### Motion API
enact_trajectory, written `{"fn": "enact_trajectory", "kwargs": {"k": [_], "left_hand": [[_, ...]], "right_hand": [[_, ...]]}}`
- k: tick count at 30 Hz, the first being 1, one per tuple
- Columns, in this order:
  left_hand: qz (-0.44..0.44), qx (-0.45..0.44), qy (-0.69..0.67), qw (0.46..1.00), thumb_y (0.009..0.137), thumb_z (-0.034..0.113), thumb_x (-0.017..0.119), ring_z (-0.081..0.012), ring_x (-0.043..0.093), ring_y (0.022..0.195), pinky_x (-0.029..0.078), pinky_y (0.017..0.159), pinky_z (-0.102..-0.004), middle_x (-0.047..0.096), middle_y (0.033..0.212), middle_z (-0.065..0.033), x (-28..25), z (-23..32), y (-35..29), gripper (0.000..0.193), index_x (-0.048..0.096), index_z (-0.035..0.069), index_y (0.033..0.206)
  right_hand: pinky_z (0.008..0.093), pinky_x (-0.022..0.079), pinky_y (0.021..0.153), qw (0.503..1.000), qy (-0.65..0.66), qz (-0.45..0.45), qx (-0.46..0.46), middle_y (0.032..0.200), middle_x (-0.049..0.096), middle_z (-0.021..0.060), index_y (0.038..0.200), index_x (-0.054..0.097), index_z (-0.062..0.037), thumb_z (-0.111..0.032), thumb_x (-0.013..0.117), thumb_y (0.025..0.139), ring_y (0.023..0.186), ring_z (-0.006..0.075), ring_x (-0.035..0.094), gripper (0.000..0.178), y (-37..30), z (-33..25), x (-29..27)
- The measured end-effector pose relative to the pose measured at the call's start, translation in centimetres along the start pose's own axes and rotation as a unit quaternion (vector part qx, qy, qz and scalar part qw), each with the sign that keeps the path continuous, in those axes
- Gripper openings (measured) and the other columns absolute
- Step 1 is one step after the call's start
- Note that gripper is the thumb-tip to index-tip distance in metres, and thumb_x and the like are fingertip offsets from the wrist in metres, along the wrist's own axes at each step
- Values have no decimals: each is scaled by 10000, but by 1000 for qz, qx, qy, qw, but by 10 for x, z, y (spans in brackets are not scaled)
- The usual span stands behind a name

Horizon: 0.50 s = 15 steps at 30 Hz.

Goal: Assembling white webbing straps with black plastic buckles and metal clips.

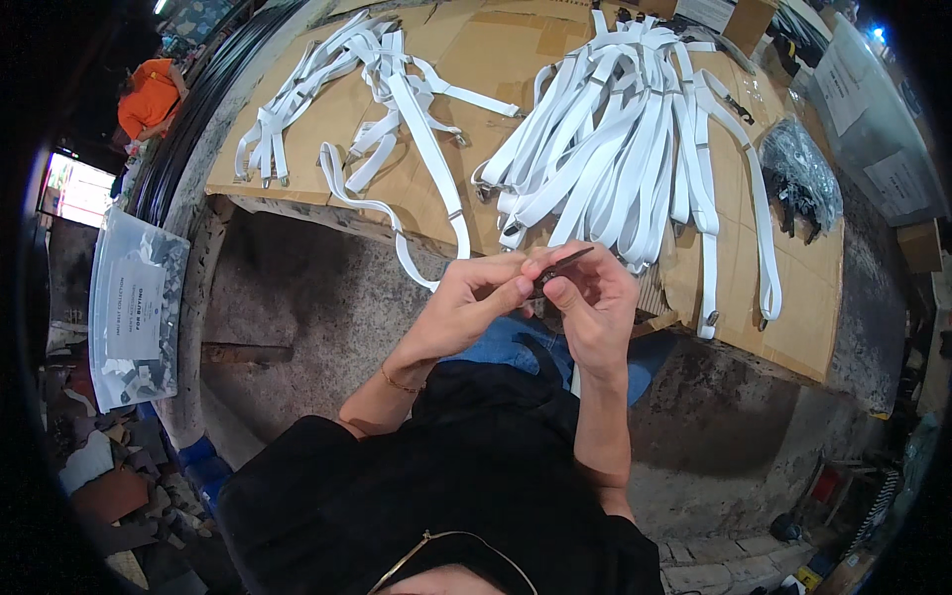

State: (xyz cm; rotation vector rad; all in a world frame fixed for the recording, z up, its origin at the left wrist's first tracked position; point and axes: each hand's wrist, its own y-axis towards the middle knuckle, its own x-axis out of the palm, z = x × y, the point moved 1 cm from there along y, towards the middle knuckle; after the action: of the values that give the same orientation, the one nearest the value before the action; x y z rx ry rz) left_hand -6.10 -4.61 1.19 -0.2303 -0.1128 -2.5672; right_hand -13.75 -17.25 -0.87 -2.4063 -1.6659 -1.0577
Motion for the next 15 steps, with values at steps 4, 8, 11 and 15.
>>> {"fn": "enact_trajectory", "kwargs": {"k": [4, 8, 11, 15], "left_hand": [[-8, -84, -106, 991, 897, 172, 576, -44, 428, 701, 365, 623, -205, 524, 759, 16, -4, -9, 0, 216, 638, -35, 882], [7, -78, -101, 992, 876, 154, 607, -40, 426, 710, 364, 633, -205, 529, 766, 38, -2, 3, 0, 200, 655, -25, 952], [35, -86, -118, 989, 867, 141, 619, -39, 423, 713, 362, 641, -203, 535, 787, 40, -1, 4, 0, 225, 651, -28, 1011], [34, -76, -98, 992, 871, 145, 615, -39, 424, 718, 359, 628, -203, 535, 792, 36, -4, -7, 1, 234, 645, -33, 1021]], "right_hand": [[428, 383, 966, 999, -26, 18, 37, 855, 605, 95, 1003, 522, -1, -167, 676, 814, 874, 211, 584, 295, -3, 1, 1], [400, 403, 939, 998, -46, 25, 33, 861, 602, 97, 1033, 520, 12, -177, 666, 824, 881, 210, 583, 317, -6, 4, 0], [370, 421, 904, 998, -46, 42, 30, 867, 598, 103, 1049, 517, 20, -168, 637, 847, 890, 210, 581, 301, -6, 4, 4], [355, 429, 884, 996, -63, 61, 29, 866, 595, 108, 1054, 514, 27, -146, 604, 869, 892, 212, 580, 268, -6, 5, 6]]}}
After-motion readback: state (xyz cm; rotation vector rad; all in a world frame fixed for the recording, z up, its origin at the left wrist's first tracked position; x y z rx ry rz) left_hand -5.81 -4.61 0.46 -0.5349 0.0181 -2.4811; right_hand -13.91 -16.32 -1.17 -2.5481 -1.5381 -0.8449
